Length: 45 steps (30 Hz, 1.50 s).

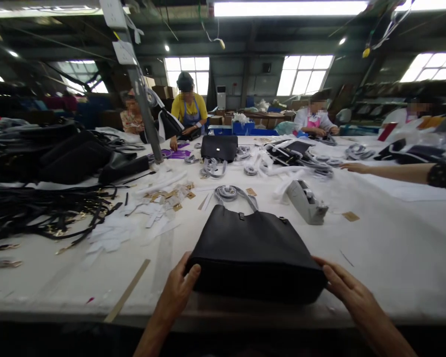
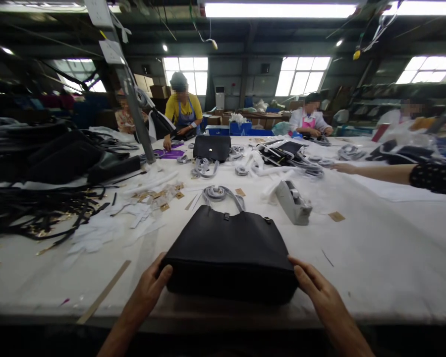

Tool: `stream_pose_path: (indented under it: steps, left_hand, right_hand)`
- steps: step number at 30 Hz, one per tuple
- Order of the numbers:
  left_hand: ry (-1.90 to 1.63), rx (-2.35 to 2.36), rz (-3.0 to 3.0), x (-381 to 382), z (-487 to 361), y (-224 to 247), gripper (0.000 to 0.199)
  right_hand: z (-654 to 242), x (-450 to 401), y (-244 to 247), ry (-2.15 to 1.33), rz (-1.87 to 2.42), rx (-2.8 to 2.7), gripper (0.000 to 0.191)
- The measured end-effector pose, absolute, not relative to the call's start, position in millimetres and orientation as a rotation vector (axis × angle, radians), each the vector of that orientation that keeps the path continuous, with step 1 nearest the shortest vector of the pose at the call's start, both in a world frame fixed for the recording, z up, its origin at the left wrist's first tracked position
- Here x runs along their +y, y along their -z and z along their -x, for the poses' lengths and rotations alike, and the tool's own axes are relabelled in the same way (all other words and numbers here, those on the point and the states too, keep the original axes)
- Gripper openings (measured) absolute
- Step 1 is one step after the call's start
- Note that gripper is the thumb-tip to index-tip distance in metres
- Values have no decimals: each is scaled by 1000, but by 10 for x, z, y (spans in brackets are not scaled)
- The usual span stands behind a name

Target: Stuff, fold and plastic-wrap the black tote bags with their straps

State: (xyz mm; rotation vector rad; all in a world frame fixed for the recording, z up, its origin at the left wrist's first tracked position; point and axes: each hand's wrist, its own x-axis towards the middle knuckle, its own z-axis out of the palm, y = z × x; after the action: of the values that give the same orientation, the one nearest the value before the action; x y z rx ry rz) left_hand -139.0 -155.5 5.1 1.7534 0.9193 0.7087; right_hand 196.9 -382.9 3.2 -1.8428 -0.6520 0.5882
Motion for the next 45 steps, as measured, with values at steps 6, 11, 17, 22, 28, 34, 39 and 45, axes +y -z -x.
stream_pose_path:
  steps: [6, 11, 17, 22, 28, 34, 39, 45]
  left_hand:
    - [-273, 740, -1391, -1408, 1424, -83, 79]
    - [-420, 810, -1207, -1157, 920, -11, 64]
    - [-625, 677, -989, -1116, 506, 94, 52]
    - [-814, 748, -1148, -1283, 343, 55, 38]
    - [-562, 627, -1246, -1347, 349, 19, 33]
    - [-759, 1045, -1498, -1058, 535, 293, 32]
    - [-575, 919, -1377, -974, 417, 423, 51]
    - [-453, 696, -943, -966, 279, 391, 67]
  right_hand:
    - [-2369, -3902, -118, -339, 2066, -667, 49]
    - [-2018, -3373, -714, -184, 2146, -1038, 44]
    - [-1275, -2377, -980, -593, 1918, -1470, 38]
    - [-1134, -1556, -760, -971, 1997, -1401, 66]
    - [-1193, -1223, -496, -942, 2231, -1489, 45]
    - [-1229, -1301, -550, -802, 2170, -1584, 60]
    - [-1205, -1309, -627, -859, 2125, -1560, 64]
    - [-1284, -1386, -767, -814, 2067, -1513, 60]
